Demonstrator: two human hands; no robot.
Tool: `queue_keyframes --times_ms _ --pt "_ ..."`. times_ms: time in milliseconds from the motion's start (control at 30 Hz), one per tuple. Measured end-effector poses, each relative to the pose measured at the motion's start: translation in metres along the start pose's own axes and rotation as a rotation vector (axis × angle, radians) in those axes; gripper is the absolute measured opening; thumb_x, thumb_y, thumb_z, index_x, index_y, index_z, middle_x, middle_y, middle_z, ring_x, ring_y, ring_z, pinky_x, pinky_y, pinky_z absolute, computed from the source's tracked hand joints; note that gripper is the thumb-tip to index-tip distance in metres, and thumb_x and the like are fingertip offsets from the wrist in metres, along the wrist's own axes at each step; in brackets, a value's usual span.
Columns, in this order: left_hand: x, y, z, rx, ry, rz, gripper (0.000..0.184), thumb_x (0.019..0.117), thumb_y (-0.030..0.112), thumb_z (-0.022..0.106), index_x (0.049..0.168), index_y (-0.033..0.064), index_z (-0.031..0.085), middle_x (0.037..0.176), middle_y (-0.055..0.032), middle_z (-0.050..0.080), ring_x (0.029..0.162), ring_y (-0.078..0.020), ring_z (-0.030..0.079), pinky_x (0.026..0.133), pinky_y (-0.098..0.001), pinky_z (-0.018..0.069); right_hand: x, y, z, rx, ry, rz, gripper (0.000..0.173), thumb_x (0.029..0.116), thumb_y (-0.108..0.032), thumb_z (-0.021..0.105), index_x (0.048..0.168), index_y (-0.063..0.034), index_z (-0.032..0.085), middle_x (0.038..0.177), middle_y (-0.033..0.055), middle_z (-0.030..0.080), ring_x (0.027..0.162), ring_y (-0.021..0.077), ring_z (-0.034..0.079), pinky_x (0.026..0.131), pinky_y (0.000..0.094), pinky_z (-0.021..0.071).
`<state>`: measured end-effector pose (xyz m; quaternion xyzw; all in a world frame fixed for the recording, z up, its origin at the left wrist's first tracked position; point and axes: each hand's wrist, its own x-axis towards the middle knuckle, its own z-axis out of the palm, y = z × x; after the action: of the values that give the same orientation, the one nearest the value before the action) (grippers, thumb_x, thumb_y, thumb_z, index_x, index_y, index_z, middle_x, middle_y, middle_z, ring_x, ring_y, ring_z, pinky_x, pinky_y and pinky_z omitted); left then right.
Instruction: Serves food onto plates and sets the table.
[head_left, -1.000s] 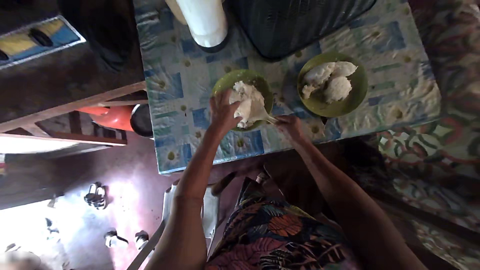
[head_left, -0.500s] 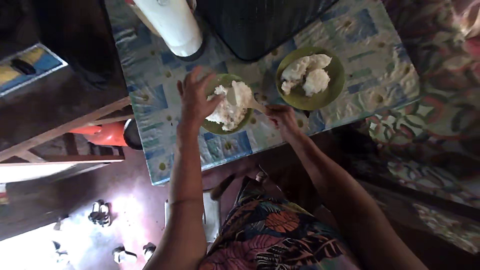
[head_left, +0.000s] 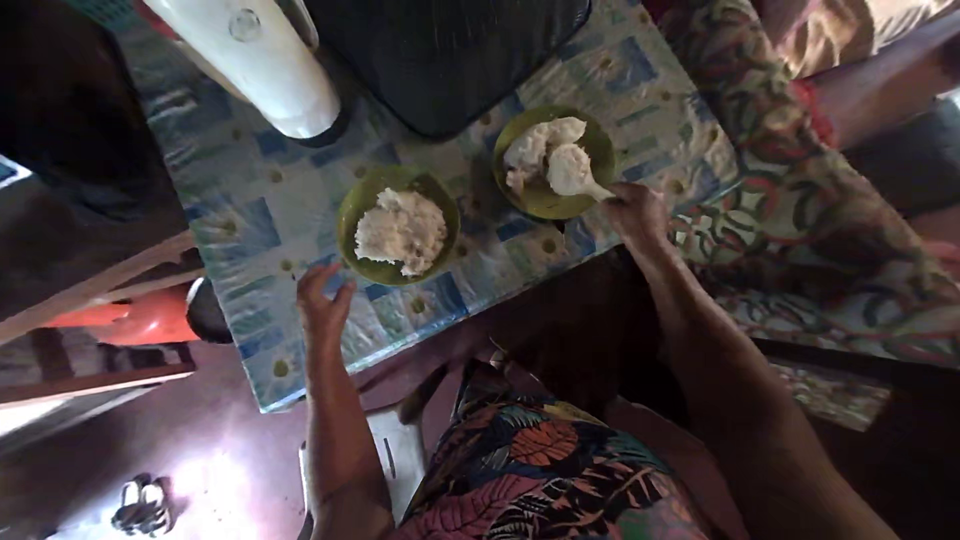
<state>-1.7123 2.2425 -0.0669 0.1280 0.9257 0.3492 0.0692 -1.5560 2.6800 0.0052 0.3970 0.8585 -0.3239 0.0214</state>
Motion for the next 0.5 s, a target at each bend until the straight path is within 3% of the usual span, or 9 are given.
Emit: queue_keyframes --times_ms 67,200,267,333,400,467,500 --pt "-0.004 -0.004 -0.002 0.008 0.017 -0.011 0.039 0.0985 0.011 0.064 0.132 -0.0082 0.061 0.144 -0.0344 0.049 0.141 -0.0467 0.041 0.117 -0.0554 0.0322 -0.001 -0.015 -0.001 -0.255 -0.016 -0.056 0.037 0.1040 -0.018 0.050 0.137 -0.0110 0.065 0.128 0.0276 0.065 0.122 0.0508 0.059 0.096 0.0723 0.0427" --pt "-0.010 -0.005 -0.008 -0.008 0.046 -0.054 0.039 0.0992 0.011 0.062 0.134 -0.0076 0.059 0.146 -0.0337 0.048 0.140 -0.0458 0.043 0.117 -0.0553 0.0334 -0.007 -0.041 -0.005 -0.444 0.021 -0.091 0.036 0.1053 -0.018 0.047 0.135 -0.0029 0.061 0.123 0.0324 0.064 0.117 0.0541 0.059 0.094 0.0719 0.0431" --pt "-0.014 -0.003 -0.006 -0.043 0.014 -0.157 0.042 0.1012 0.011 0.060 0.139 -0.0062 0.055 0.143 -0.0336 0.051 0.128 -0.0456 0.054 0.107 -0.0560 0.0436 -0.012 -0.042 -0.015 -0.394 0.064 -0.060 0.040 0.1067 -0.019 0.045 0.141 -0.0046 0.057 0.130 0.0332 0.061 0.122 0.0547 0.056 0.097 0.0733 0.0407" --pt "-0.021 0.001 0.001 -0.203 -0.024 -0.295 0.045 0.1028 0.011 0.058 0.144 -0.0052 0.049 0.133 -0.0303 0.058 0.110 -0.0367 0.064 0.095 -0.0491 0.0523 -0.016 -0.038 -0.018 -0.321 0.128 -0.106 0.041 0.1072 -0.021 0.045 0.144 -0.0093 0.057 0.132 0.0301 0.062 0.123 0.0527 0.058 0.097 0.0723 0.0425" --pt "-0.025 0.001 0.016 -0.402 -0.046 -0.408 0.045 0.1037 0.011 0.055 0.145 -0.0047 0.045 0.124 -0.0275 0.061 0.095 -0.0268 0.068 0.085 -0.0404 0.0572 -0.024 -0.038 -0.005 -0.203 0.100 -0.260 0.038 0.1067 -0.019 0.049 0.141 -0.0069 0.060 0.129 0.0305 0.064 0.119 0.0534 0.060 0.096 0.0724 0.0432" --pt "-0.019 0.002 0.030 -0.537 -0.067 -0.489 0.046 0.1049 0.011 0.053 0.147 -0.0044 0.042 0.124 -0.0283 0.061 0.092 -0.0256 0.068 0.083 -0.0391 0.0581 -0.039 -0.043 0.021 -0.162 0.025 -0.519 0.034 0.1032 -0.012 0.055 0.134 -0.0051 0.066 0.121 0.0288 0.068 0.109 0.0514 0.066 0.091 0.0701 0.0484" --pt "-0.014 0.002 0.036 -0.580 -0.064 -0.517 0.046 0.1053 0.012 0.053 0.147 -0.0039 0.043 0.122 -0.0278 0.062 0.091 -0.0248 0.069 0.082 -0.0383 0.0588 -0.046 -0.047 0.037 -0.183 0.007 -0.658 0.031 0.1011 -0.010 0.057 0.129 -0.0063 0.070 0.114 0.0272 0.070 0.100 0.0498 0.069 0.083 0.0690 0.0518"
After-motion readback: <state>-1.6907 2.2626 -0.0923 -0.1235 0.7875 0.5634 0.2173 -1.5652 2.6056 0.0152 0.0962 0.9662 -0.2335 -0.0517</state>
